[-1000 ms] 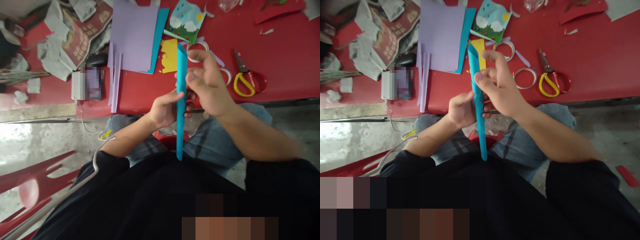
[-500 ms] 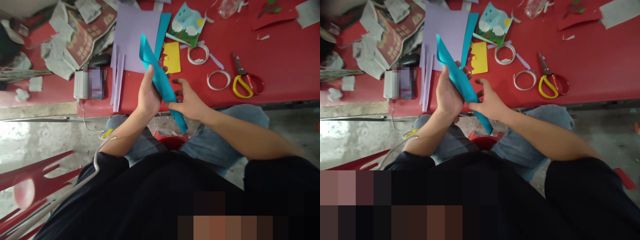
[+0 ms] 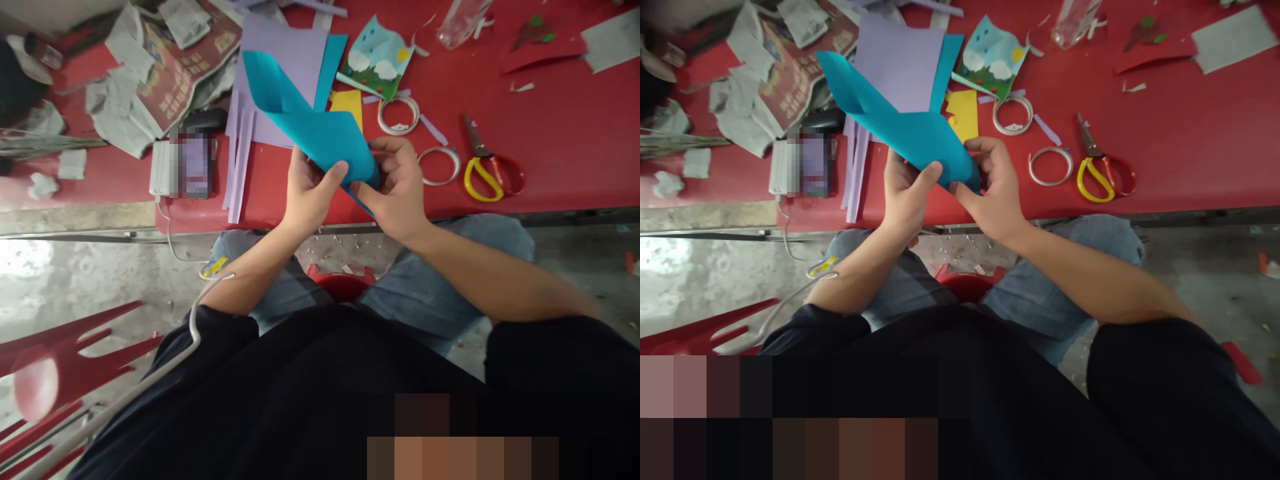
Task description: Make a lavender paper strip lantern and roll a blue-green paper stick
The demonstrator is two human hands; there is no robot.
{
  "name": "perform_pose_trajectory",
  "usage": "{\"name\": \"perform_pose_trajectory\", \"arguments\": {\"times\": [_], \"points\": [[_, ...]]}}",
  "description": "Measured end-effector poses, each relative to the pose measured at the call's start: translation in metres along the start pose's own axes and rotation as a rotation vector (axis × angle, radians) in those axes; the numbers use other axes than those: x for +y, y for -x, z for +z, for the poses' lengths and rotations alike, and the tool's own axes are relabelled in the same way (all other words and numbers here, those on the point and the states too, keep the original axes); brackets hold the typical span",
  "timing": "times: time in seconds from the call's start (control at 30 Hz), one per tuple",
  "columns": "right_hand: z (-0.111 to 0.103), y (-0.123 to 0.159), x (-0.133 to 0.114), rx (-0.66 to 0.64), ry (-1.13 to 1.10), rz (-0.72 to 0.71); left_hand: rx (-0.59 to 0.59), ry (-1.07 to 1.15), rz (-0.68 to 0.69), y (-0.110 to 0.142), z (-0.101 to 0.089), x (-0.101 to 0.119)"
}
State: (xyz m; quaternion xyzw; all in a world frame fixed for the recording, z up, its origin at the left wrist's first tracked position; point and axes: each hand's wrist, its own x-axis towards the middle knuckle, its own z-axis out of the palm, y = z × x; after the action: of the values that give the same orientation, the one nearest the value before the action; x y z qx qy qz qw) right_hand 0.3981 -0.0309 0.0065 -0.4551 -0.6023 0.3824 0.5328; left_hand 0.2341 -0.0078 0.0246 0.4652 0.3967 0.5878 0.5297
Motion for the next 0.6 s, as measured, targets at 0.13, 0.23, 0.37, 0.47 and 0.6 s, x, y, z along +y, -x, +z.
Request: {"name": "perform_pose_trajectory", "arguments": {"times": [0.13, 0.23, 0.37, 0.47, 0.6], "points": [[-0.011, -0.003, 0.004, 0.158, 0.158, -0.212, -0.026, -0.02, 0.029, -0.004, -0.005, -0.016], [-0.027, -0.015, 0.015, 0.175, 0.276, -0.358, -0.025, -0.146, 0.116, -0.009, -0.014, -0.028], [-0.046, -0.029, 0.027, 0.181, 0.455, -0.478, -0.017, -0.469, 0.293, -0.016, -0.02, -0.018], [-0.051, -0.031, 0.026, 0.127, 0.558, -0.512, 0.095, -0.539, 0.561, -0.014, -0.017, 0.001], [-0.049, -0.022, 0.012, -0.021, 0.631, -0.484, 0.089, -0.715, 0.824, -0.007, -0.019, 0.018]]}}
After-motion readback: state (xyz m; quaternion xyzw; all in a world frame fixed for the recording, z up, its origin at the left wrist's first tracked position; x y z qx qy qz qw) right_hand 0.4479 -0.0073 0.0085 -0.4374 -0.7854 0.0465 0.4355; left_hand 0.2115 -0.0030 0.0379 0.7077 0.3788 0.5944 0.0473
